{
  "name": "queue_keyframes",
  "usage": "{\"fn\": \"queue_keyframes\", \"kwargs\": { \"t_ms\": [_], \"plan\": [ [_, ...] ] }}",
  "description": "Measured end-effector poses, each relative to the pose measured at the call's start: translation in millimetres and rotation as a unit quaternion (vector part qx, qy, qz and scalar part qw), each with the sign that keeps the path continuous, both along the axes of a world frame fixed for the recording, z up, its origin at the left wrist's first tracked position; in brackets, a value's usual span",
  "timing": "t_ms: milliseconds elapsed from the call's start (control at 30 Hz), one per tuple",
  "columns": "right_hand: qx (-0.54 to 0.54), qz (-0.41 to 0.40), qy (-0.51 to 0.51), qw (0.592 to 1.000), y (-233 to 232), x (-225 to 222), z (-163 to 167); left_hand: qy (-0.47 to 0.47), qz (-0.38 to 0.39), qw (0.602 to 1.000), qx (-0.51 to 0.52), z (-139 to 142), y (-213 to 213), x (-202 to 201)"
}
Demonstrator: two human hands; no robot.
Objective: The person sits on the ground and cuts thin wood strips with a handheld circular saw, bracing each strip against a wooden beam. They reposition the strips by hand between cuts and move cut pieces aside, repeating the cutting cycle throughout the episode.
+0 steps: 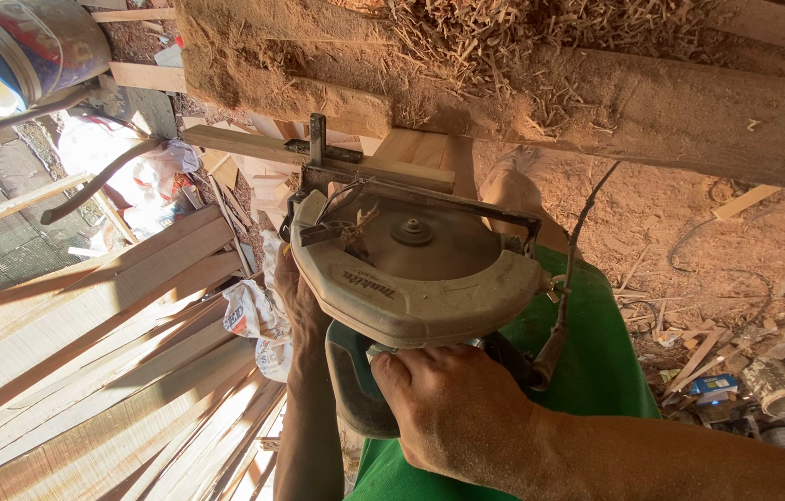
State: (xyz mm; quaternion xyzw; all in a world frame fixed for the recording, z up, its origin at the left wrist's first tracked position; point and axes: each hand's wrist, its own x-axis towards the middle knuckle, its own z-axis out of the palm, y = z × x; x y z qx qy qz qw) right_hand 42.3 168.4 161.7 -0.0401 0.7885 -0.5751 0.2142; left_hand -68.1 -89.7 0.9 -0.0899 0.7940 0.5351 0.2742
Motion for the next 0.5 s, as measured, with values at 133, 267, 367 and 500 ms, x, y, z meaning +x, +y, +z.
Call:
{"fn": "queue_keyframes", "kwargs": {
  "t_ms": [133,267,367,500],
  "plan": [
    [0.006,-0.011,0.015,1.0,-0.6,-1.4,-0.6,0.003,-0.014,1.0,-0.022,1.5,1.2,-0.9],
    [0.001,-0.002,0.009,1.0,-0.2,-3.3,-0.9,-0.001,0.003,1.0,0.01,0.6,1.8,-2.4],
    [0.004,-0.012,0.016,1.0,-0.6,-4.5,0.4,0.008,-0.004,1.0,-0.008,0.2,-1.8,-4.7],
    [0.007,-0.028,0.03,0.999,-1.6,-6.4,0.0,0.017,-0.002,1.0,-0.011,-2.7,-6.7,-5.4]
  ]
}}
